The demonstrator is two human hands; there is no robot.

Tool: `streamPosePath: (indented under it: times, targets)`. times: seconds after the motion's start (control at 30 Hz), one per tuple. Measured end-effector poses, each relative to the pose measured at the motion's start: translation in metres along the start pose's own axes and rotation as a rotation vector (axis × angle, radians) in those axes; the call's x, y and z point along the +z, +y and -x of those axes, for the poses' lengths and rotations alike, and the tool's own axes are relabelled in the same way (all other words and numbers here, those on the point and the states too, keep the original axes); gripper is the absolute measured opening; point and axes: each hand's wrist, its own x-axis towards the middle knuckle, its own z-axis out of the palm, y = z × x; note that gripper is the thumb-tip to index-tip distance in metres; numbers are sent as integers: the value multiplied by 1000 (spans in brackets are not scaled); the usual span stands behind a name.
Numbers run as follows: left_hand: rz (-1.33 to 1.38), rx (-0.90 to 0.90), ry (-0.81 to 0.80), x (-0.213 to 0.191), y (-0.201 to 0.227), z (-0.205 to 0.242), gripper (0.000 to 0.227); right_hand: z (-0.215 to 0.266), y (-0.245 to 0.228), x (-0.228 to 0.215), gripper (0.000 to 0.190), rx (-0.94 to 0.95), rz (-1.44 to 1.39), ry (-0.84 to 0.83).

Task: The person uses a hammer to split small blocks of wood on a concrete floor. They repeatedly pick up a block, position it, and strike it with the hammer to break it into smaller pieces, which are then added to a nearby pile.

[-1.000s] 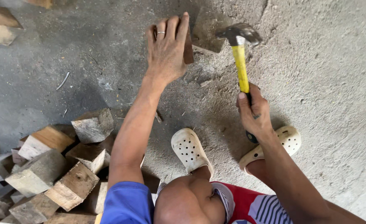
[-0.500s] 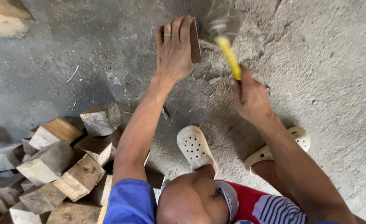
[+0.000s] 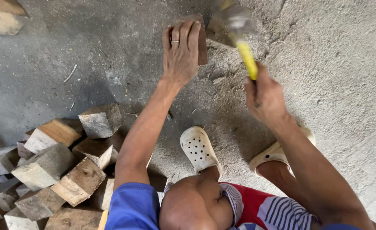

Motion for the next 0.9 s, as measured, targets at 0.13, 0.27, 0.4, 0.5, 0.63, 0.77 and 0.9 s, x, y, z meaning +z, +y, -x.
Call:
streamPosePath:
  times: [0.13,0.27,0.4,0.5,0.63,0.77,0.9]
  targets:
    - [-218,103,62,5,-11,10,106,-4,7,4,23,128,-64,-198]
    - [-281,187,106,10,-14,20,108,0,0,-8,19,39,-141,-53]
    - [-395,291,115,10,-24,17,109,5,-11,-35,23,-50,-152,84]
    - [-399,368,174,14,-37,20,102,1,-7,-18,22,-23,-130,93]
    - [-314,344,229,26,-45,27,90,-1,3,10,22,30,-63,-53]
    - [-308,328,303,39,-51,22,87,-4,7,4,14,57,-198,-63]
    - [-304,303,289,45,-48,32,84,9,-2,-16,17,-16,-162,90]
